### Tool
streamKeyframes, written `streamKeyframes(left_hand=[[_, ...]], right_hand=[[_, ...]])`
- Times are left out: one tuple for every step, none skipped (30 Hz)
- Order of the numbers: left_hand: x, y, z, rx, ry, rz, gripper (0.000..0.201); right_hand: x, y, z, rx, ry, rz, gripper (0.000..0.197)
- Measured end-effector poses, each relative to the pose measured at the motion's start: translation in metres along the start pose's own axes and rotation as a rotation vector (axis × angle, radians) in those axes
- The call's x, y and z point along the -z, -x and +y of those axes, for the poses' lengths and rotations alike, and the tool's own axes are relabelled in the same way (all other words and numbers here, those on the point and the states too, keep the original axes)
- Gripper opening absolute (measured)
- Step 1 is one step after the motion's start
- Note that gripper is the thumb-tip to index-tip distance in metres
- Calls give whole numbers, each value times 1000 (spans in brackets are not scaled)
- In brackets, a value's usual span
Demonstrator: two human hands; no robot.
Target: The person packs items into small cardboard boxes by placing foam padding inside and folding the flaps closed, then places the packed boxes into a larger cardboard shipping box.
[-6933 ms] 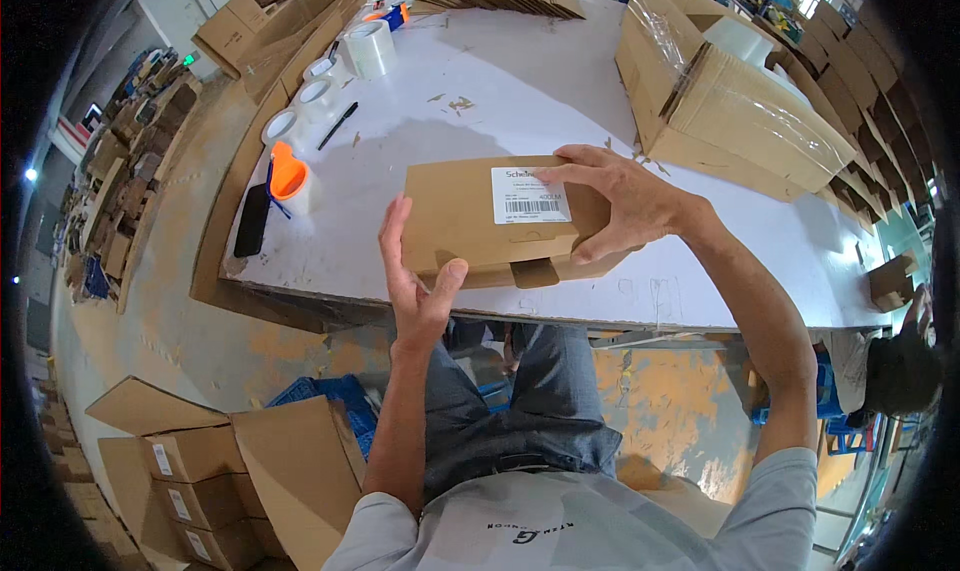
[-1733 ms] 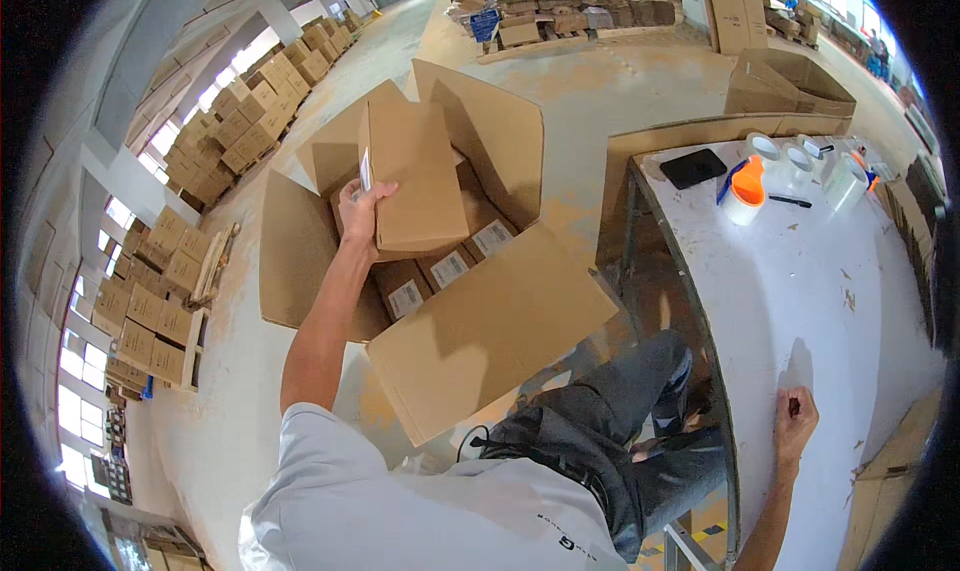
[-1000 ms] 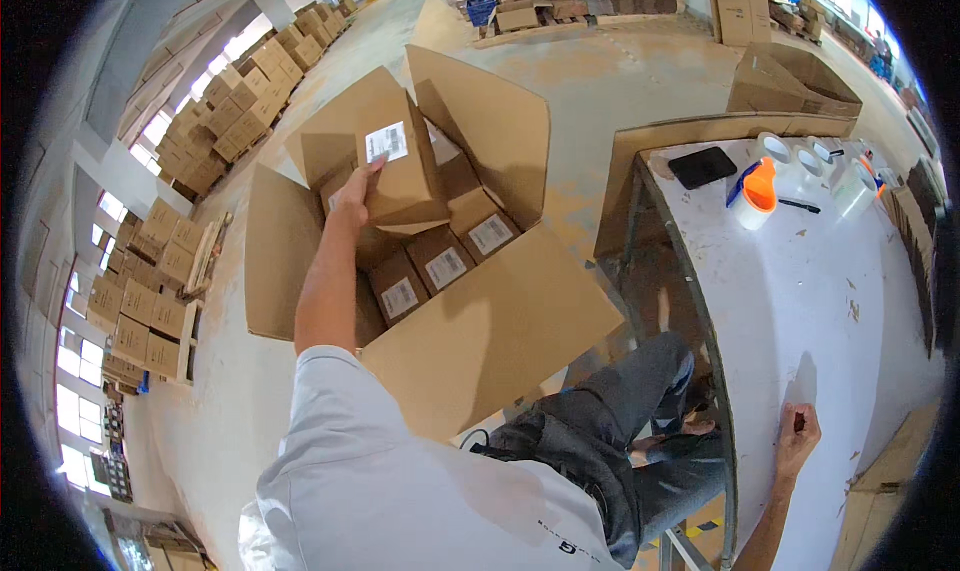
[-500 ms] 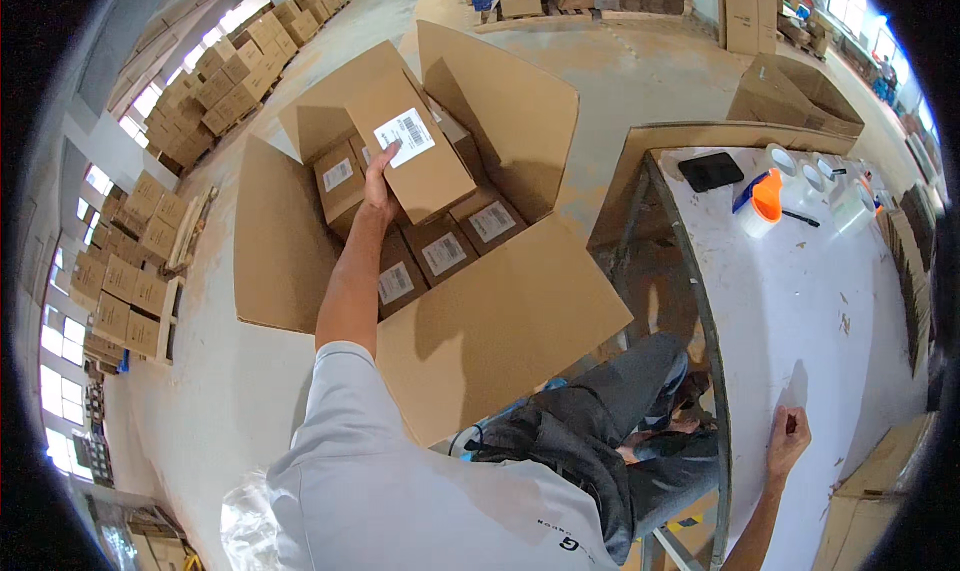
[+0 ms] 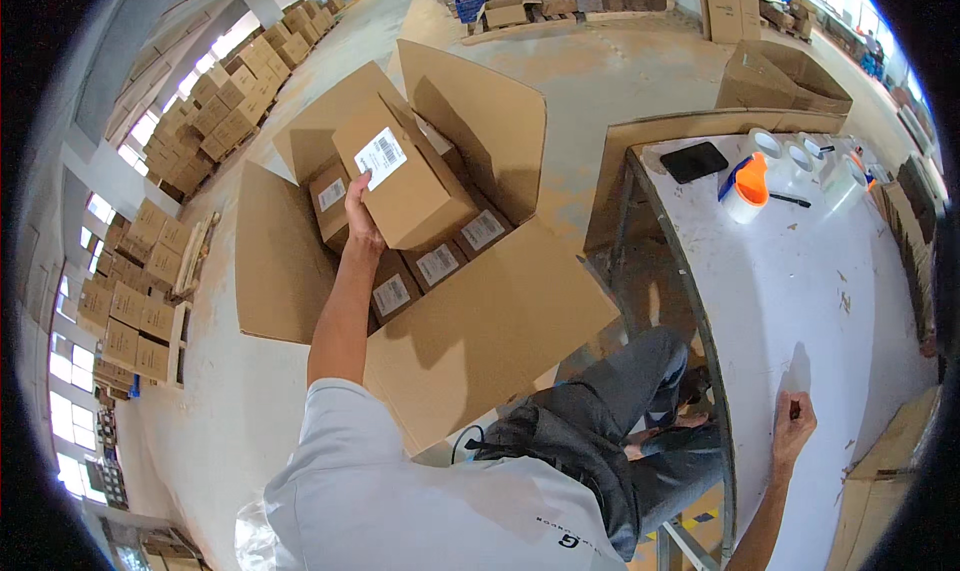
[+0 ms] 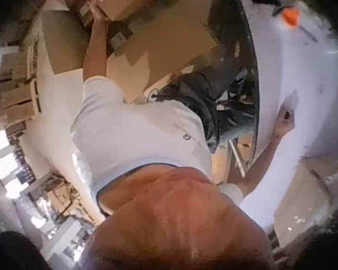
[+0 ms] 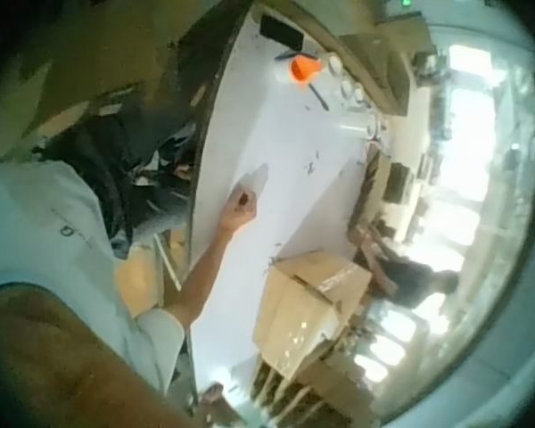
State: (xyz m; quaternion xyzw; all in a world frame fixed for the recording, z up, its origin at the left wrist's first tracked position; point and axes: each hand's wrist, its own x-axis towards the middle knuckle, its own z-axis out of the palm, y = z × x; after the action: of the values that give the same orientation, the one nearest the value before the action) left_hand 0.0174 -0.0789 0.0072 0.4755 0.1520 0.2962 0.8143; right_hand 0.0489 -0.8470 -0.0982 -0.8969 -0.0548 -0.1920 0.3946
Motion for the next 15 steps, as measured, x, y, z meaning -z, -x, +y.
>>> streamKeyframes(left_hand=[[4,4,0,-1,-7,-1,64],[9,8,1,10,9,-23,64],[14,12,2,22,26,-45,64],[9,18,1,25,22,-49,64],[1,27,1,41,22,-35,64],[-3,33,1,56,22,-20,64],[-7,35,-1,57,25,-30,64],[-10,36,-4,77,46,-44,64],[-14,35,-6,97,68,-57,64],[-9,34,-5,94,61,-54,64],[-3,31,-2,145,60,-55,65],[1,28,-1,196,60,-56,66],[-3,29,0,201,58,-53,66],[-7,29,2,236,52,-70,67],[-11,30,2,270,47,-87,67]], right_hand=[[-1,-1,-4,7,11,3,25],[-2,-2,-8,2,5,1,25],[-3,-2,-13,-10,-13,-15,26],[-1,-2,-18,-24,-24,-26,26],[-1,-2,-17,-30,-27,-26,26],[-2,-2,-16,-45,-41,-36,26],[1,-2,-16,-56,-49,-34,27],[4,-1,-14,-57,-47,-25,27],[7,-1,-12,-53,-41,-14,27],[4,-1,-10,-50,-47,-16,27],[3,-1,-10,-53,-53,-18,27],[2,-1,-12,-63,-65,-23,27],[3,0,-13,-76,-70,-29,27],[2,0,-12,-80,-68,-32,27],[2,-1,-12,-24,-62,-8,29]])
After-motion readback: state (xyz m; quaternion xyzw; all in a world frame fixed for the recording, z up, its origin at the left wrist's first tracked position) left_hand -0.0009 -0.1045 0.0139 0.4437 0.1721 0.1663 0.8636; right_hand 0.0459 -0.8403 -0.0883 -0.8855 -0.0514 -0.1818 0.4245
